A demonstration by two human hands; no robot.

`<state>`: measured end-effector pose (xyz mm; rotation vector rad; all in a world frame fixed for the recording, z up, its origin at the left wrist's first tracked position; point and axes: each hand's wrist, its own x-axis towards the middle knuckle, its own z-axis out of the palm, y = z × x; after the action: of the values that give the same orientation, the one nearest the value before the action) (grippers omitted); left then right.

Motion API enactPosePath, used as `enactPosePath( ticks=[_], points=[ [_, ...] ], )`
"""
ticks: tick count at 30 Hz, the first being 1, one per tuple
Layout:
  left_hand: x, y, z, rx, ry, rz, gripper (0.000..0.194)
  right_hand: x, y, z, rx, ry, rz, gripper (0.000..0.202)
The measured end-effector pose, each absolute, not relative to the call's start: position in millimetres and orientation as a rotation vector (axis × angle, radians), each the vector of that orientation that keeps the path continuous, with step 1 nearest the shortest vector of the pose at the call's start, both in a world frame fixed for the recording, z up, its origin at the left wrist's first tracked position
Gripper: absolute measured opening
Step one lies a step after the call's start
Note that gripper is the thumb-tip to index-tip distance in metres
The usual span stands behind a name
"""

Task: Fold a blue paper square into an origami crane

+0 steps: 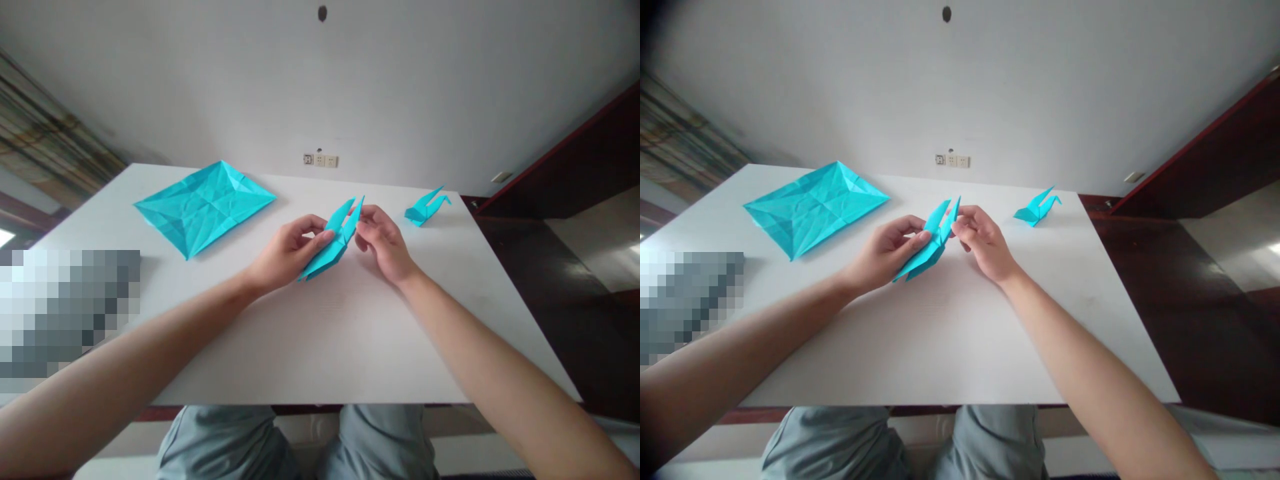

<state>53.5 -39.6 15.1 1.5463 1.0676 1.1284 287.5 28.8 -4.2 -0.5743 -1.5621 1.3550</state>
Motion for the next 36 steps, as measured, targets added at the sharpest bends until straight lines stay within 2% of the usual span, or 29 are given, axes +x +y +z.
enactPosePath(
  ticks=[4, 6, 11, 20, 30, 36],
  points=[
    [53.1, -40.9, 19.1, 1.56, 1.095, 1.097, 0.077, 288.9, 29.8, -0.6, -0.592, -1.489, 1.376, 0.028],
    [52.0, -39.4, 18.4, 1.559, 1.097, 1.1, 0.078, 288.4, 30.3, -1.1, -0.619, -1.471, 1.359, 0.026],
    [49.8, -37.1, 14.8, 1.574, 1.096, 1.041, 0.074, 286.8, 31.0, -3.0, -0.631, -1.47, 1.34, 0.034],
    [49.4, -37.0, 12.0, 1.622, 1.156, 1.007, 0.074, 288.8, 31.4, -4.5, -0.554, -1.481, 1.357, 0.035],
    [49.9, -33.2, 9.9, 1.607, 1.265, 1.153, 0.064, 286.0, 36.0, -8.8, -0.637, -1.524, 1.167, 0.065],
    [50.7, -34.4, 10.4, 1.57, 1.303, 1.229, 0.057, 290.2, 30.5, -7.9, -0.689, -1.567, 1.217, 0.057]
  ],
)
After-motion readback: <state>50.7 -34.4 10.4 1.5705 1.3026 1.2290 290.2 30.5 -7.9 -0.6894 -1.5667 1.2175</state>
